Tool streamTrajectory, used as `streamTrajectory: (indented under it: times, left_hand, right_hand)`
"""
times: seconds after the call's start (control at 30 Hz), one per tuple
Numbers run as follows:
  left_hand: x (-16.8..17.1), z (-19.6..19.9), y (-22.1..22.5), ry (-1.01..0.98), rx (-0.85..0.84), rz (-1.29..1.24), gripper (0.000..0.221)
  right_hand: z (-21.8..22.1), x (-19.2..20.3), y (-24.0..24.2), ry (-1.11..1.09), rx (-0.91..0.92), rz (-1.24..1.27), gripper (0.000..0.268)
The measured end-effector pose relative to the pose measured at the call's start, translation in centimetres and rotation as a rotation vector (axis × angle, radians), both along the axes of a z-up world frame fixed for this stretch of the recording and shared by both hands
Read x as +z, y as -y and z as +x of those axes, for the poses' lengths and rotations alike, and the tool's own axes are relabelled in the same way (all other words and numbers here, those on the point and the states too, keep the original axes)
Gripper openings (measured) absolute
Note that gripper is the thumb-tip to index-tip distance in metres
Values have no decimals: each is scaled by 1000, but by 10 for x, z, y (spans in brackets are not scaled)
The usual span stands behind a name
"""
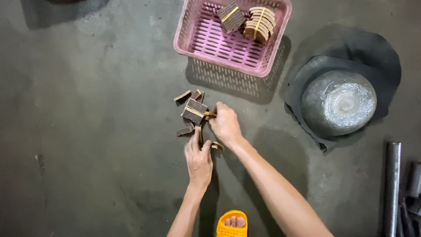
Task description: Hammering small curved parts against a metal mold on the floor
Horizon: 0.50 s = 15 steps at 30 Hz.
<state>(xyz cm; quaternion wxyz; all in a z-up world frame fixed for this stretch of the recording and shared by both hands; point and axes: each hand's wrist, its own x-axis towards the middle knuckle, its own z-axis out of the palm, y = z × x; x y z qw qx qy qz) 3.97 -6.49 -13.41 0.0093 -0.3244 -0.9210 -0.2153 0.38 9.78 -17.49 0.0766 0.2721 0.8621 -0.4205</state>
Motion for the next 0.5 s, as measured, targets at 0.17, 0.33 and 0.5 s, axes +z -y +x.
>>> streamTrajectory:
  times: [0.17, 0.33, 0.5]
  left_hand:
    - [11, -1, 8, 6, -32, 159, 17]
    - [-9, 8, 17, 198, 35, 165, 38]
    - [-11, 2, 11, 124, -3, 73, 30]
  right_hand:
    - [2, 32, -4, -90, 112, 187, 43]
    - [39, 40, -51, -295, 104, 724, 56]
    - [86, 74, -65, 3, -300, 135, 25]
